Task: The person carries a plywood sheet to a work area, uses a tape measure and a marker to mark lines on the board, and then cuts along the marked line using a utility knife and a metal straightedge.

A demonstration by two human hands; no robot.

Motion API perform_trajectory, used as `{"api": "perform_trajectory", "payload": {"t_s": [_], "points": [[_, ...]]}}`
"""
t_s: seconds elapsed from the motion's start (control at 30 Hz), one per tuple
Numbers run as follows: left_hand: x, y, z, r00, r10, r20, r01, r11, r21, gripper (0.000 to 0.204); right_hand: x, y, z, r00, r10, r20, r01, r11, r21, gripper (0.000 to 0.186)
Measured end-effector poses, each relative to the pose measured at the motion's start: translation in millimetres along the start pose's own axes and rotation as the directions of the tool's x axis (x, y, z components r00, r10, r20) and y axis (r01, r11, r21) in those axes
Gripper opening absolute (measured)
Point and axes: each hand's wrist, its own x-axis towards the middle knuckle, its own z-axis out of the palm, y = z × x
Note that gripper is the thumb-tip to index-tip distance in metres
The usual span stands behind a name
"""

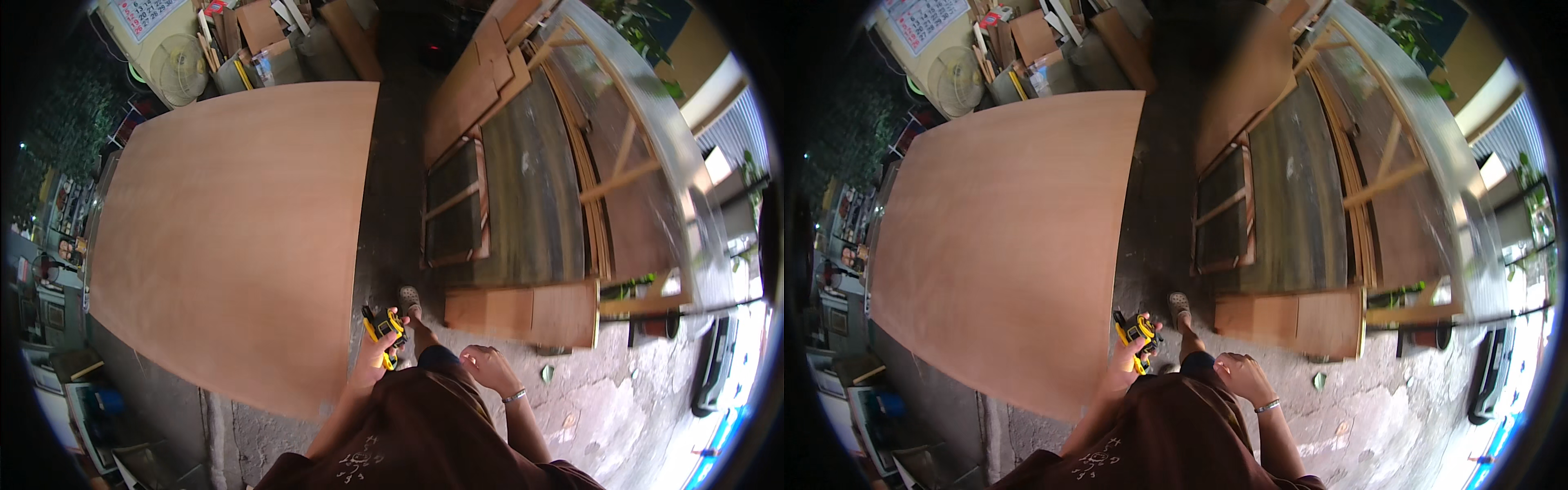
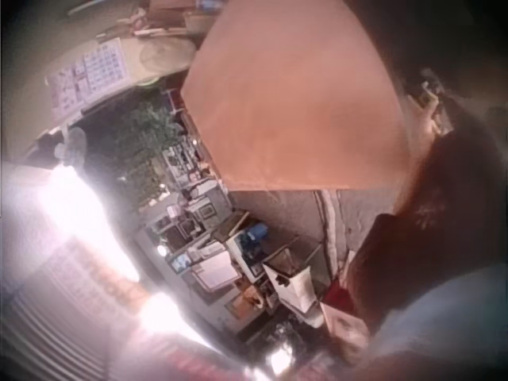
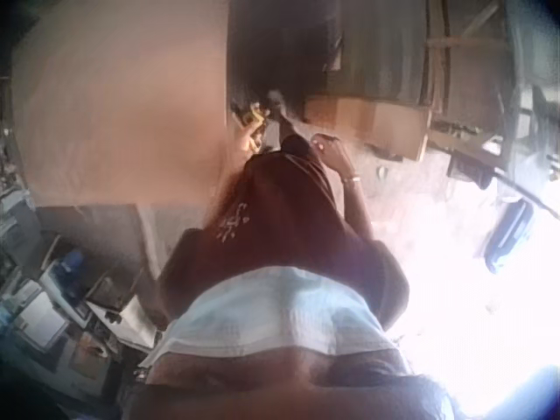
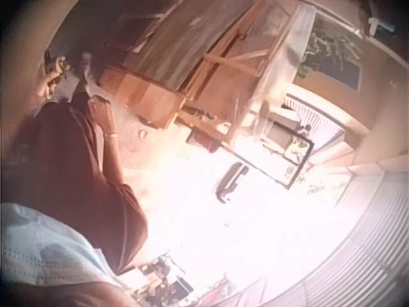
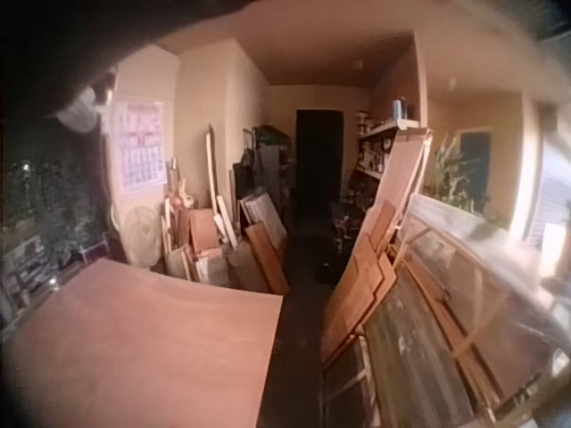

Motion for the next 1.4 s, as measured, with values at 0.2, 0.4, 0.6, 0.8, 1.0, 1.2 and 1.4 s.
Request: {"api": "perform_trajectory", "payload": {"t_s": [0.2, 0.4, 0.6, 0.8, 1.0, 1.2, 1.4], "points": [[131.3, 48.1, 45.1, 0.997, -0.009, -0.077, 0.018, 0.992, 0.125, 0.058, 187.3, 44.0, -75.7, 0.999, -0.014, 0.029, 0.016, 0.998, -0.067, 0.007], [245.6, 129.0, 73.9, 0.996, 0.080, -0.037, -0.071, 0.979, 0.193, 0.063, 376.4, 60.4, -155.3, 0.987, -0.132, -0.095, 0.129, 0.991, -0.031, 0.007], [392.7, 187.3, 82.1, 0.995, -0.052, -0.090, 0.063, 0.990, 0.129, 0.058, 542.9, 66.7, -206.9, 0.973, -0.124, -0.195, 0.173, 0.950, 0.261, 0.010], [582.2, 248.3, 116.5, 0.992, -0.117, -0.046, 0.122, 0.983, 0.139, 0.056, 711.9, 107.3, -257.7, 0.999, -0.052, 0.007, 0.051, 0.993, 0.104, 0.014], [737.4, 325.0, 165.8, 1.000, -0.021, 0.018, 0.020, 0.999, 0.028, 0.060, 821.4, 142.5, -326.3, 0.990, 0.119, 0.076, -0.114, 0.992, -0.060, 0.022], [855.9, 377.0, 178.3, 1.000, 0.003, -0.022, -0.002, 1.000, 0.017, 0.059, 917.2, 178.3, -376.7, 0.977, 0.183, 0.107, -0.177, 0.982, -0.062, 0.023], [990.6, 424.0, 197.4, 0.994, 0.046, -0.100, -0.049, 0.999, -0.025, 0.067, 1062.5, 223.7, -427.4, 0.980, 0.116, 0.162, -0.113, 0.993, -0.026, 0.019]]}}
